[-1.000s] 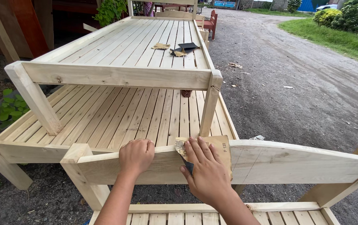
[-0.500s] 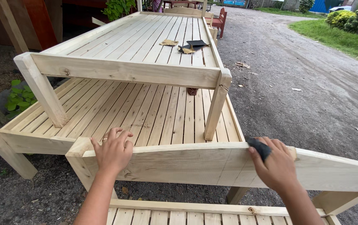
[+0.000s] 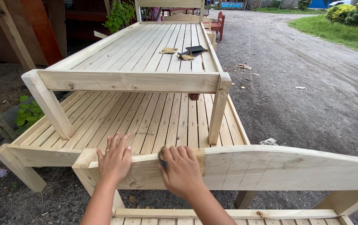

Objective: The person sands the headboard rail of a wooden bed frame by hand using sandpaper, rubbing along the wood surface. They pause to fold and rewrap the sandpaper around a backing pad, then resume sanding the rail and edges of the frame.

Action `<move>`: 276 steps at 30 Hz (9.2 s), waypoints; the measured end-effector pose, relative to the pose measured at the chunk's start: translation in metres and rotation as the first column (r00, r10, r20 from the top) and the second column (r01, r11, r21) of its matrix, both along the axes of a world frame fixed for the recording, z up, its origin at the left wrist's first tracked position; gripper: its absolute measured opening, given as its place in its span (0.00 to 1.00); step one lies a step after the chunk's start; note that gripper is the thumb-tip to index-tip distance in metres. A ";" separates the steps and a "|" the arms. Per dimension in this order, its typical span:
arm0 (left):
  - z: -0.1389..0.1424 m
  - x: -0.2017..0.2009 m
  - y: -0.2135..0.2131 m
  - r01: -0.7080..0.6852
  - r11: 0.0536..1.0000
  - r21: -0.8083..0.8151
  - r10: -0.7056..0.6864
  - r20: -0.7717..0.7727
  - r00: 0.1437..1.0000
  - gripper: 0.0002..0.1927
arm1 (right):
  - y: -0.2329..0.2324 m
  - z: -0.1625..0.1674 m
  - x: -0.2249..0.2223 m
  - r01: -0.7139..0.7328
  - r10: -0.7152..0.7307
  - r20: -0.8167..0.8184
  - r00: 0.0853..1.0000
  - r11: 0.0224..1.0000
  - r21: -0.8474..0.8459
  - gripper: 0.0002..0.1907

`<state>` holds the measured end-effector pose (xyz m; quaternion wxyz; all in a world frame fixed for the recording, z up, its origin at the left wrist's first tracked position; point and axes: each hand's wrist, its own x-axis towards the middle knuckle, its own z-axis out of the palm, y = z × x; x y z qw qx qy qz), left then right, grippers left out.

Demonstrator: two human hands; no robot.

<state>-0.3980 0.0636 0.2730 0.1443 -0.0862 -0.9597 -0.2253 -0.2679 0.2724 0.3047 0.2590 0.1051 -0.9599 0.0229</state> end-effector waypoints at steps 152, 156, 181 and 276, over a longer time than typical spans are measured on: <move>0.062 0.110 0.176 0.230 0.947 -0.226 -0.252 -0.076 0.965 0.37 | 0.220 0.023 0.084 0.221 -0.312 -0.223 0.924 0.909 -0.353 0.26; 0.071 0.119 0.178 0.195 0.947 -0.255 -0.209 -0.027 0.978 0.36 | 0.297 0.006 0.125 0.383 -0.524 -0.243 0.816 0.805 -0.453 0.24; 0.074 0.118 0.182 0.172 0.963 -0.207 -0.170 0.029 0.985 0.36 | 0.235 0.031 0.113 0.202 -0.347 -0.258 0.902 0.866 -0.458 0.28; 0.059 0.075 -0.057 -0.153 0.423 0.893 -0.245 0.275 0.930 0.29 | -0.052 0.083 -0.022 -0.372 0.589 -0.137 0.797 0.300 -0.878 0.26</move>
